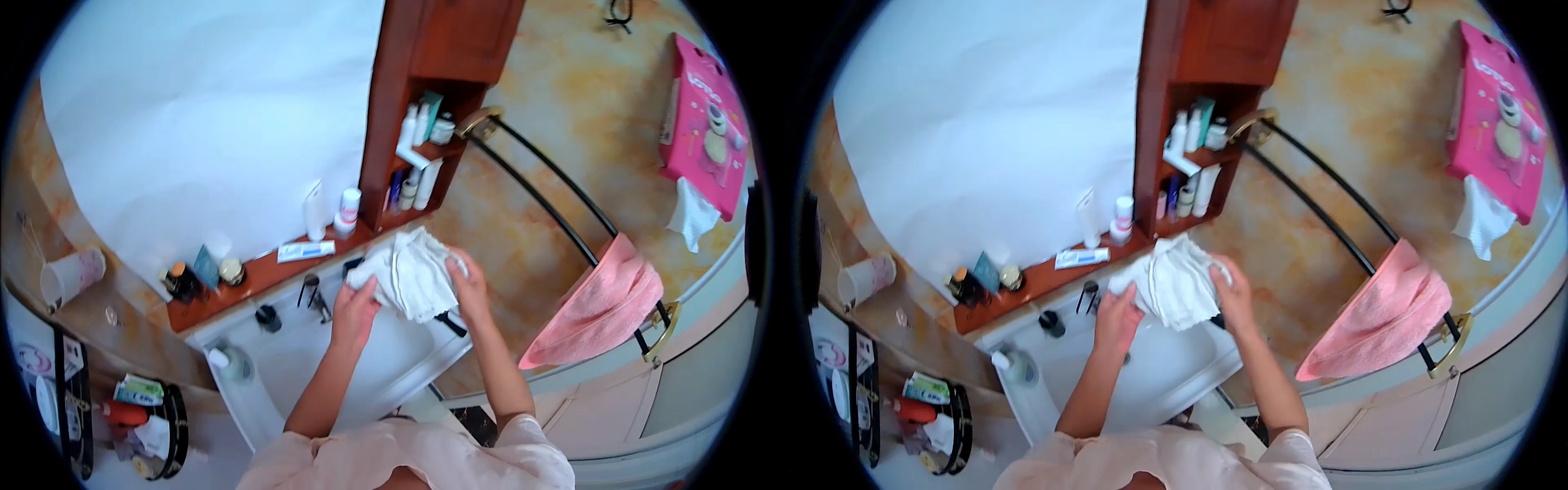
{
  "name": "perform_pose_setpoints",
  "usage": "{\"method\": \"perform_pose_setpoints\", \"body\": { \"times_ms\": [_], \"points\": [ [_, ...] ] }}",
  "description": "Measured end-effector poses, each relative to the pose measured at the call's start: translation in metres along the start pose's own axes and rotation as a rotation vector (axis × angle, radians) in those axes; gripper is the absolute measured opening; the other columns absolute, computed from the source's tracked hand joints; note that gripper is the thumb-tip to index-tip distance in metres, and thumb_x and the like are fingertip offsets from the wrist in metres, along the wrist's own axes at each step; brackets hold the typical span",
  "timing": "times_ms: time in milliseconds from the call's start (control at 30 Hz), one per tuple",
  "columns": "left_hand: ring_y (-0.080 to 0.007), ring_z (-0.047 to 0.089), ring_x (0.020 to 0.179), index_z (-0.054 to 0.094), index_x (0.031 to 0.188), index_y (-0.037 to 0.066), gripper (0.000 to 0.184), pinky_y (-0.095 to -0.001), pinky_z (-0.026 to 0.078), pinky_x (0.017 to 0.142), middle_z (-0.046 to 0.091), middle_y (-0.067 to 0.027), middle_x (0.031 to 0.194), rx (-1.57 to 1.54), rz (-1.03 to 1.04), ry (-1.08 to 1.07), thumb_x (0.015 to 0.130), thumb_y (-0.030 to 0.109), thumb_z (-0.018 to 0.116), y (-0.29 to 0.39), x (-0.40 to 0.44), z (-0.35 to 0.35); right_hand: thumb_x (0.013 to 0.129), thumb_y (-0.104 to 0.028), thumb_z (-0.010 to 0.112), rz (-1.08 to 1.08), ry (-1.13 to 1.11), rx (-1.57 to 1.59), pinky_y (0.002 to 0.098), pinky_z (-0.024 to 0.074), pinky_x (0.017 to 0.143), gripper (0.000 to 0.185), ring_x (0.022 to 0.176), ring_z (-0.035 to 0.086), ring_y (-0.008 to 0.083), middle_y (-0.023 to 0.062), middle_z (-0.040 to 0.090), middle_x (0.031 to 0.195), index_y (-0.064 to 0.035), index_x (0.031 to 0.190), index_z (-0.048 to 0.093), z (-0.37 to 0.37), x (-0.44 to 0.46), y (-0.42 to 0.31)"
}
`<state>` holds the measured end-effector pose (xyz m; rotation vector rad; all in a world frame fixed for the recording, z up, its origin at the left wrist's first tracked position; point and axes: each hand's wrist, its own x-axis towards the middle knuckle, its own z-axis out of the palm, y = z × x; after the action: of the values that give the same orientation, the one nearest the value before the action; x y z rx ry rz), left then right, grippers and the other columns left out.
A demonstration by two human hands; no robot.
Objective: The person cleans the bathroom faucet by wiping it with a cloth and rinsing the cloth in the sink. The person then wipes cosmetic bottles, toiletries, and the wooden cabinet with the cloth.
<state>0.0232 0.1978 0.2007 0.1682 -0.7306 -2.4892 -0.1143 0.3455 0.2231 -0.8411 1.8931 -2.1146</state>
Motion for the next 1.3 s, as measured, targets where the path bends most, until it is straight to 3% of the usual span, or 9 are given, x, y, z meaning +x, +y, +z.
{"method": "perform_pose_setpoints", "body": {
  "times_ms": [200,300,467,567,667,800,967,1200,1300],
  "points": [
    [-0.0198,0.051,0.117,0.044,0.126,-0.001,0.035,-0.0355,0.038,0.101,0.054,-0.0113,0.125,-0.048,0.073,-0.095,0.091,0.000,0.050,0.031,-0.002,-0.016,0.092,-0.023,0.058,0.007,-0.043,-0.029,0.0269,0.0411,0.094,0.051,0.115,0.051,0.0172,0.0099,0.052,0.129,-0.0029,0.135,0.041,0.003,-0.008,-0.021],
    [-0.0188,0.051,0.117,0.042,0.128,0.000,0.038,-0.0336,0.038,0.101,0.054,-0.0111,0.124,0.034,0.122,-0.120,0.090,-0.003,0.050,0.026,-0.007,-0.014,0.091,-0.020,0.060,0.014,-0.294,0.068,0.0296,0.0402,0.097,0.054,0.118,0.049,0.0192,0.0097,0.048,0.133,-0.0026,0.137,0.038,0.037,-0.030,-0.007],
    [-0.0238,0.044,0.125,0.032,0.136,0.001,0.058,-0.0385,0.035,0.105,0.042,-0.0134,0.137,0.332,0.161,-0.317,0.084,-0.004,0.056,0.013,-0.029,0.006,0.091,-0.019,0.061,0.311,-0.195,0.486,0.0309,0.0436,0.094,0.050,0.113,0.052,0.0164,0.0075,0.053,0.126,-0.0004,0.133,0.042,0.073,-0.032,0.004],
    [-0.0237,0.043,0.127,0.036,0.134,0.000,0.055,-0.0372,0.035,0.105,0.041,-0.0141,0.139,0.404,0.289,-0.391,0.083,-0.003,0.057,0.042,-0.042,0.011,0.091,-0.019,0.061,0.056,-0.095,0.262,0.0286,0.0454,0.089,0.042,0.105,0.056,0.0138,0.0060,0.058,0.117,-0.0009,0.127,0.049,0.068,0.002,-0.047],
    [-0.0233,0.046,0.125,0.042,0.129,-0.001,0.047,-0.0361,0.037,0.103,0.045,-0.0149,0.135,0.566,0.398,-0.321,0.084,-0.003,0.056,0.064,-0.051,-0.002,0.091,-0.013,0.059,-0.534,0.059,-0.021,0.0287,0.0460,0.083,0.029,0.096,0.056,0.0115,0.0049,0.061,0.108,0.0001,0.117,0.055,0.060,0.057,-0.134],
    [-0.0250,0.053,0.117,0.047,0.122,-0.002,0.039,-0.0360,0.040,0.101,0.054,-0.0166,0.125,0.572,0.313,-0.188,0.084,-0.005,0.053,0.055,-0.058,-0.031,0.067,0.006,0.065,-1.362,0.405,-0.796,0.0391,0.0438,0.090,0.043,0.104,0.053,0.0396,0.0203,0.055,0.117,0.0032,0.109,0.055,0.067,0.152,-0.200],
    [-0.0228,0.059,0.107,0.050,0.115,-0.004,0.028,-0.0329,0.044,0.095,0.060,-0.0163,0.114,0.572,0.267,-0.123,0.086,-0.006,0.052,0.030,-0.067,-0.058,0.075,-0.008,0.058,-1.576,0.200,-1.370,0.0522,0.0372,0.098,0.033,0.114,0.051,0.0328,0.0161,0.056,0.117,-0.0070,0.109,0.057,0.102,0.217,-0.195],
    [-0.0196,0.063,0.099,0.055,0.109,-0.004,0.023,-0.0288,0.048,0.087,0.065,-0.0136,0.106,0.588,0.252,-0.048,0.086,-0.004,0.057,0.019,-0.072,-0.088,0.074,-0.009,0.058,-1.516,0.089,-1.734,0.0519,0.0362,0.096,0.015,0.084,0.059,0.0296,0.0088,0.061,0.084,-0.0077,0.087,0.051,0.111,0.239,-0.272],
    [-0.0160,0.060,0.100,0.056,0.111,-0.001,0.022,-0.0267,0.046,0.088,0.063,-0.0094,0.106,0.616,0.263,-0.048,0.089,-0.001,0.055,0.018,-0.069,-0.094,0.076,-0.006,0.054,-1.603,0.075,-1.635,0.0402,0.0435,0.087,0.012,0.089,0.059,0.0288,0.0113,0.060,0.093,-0.0071,0.088,0.054,0.118,0.265,-0.342]
  ]
}}
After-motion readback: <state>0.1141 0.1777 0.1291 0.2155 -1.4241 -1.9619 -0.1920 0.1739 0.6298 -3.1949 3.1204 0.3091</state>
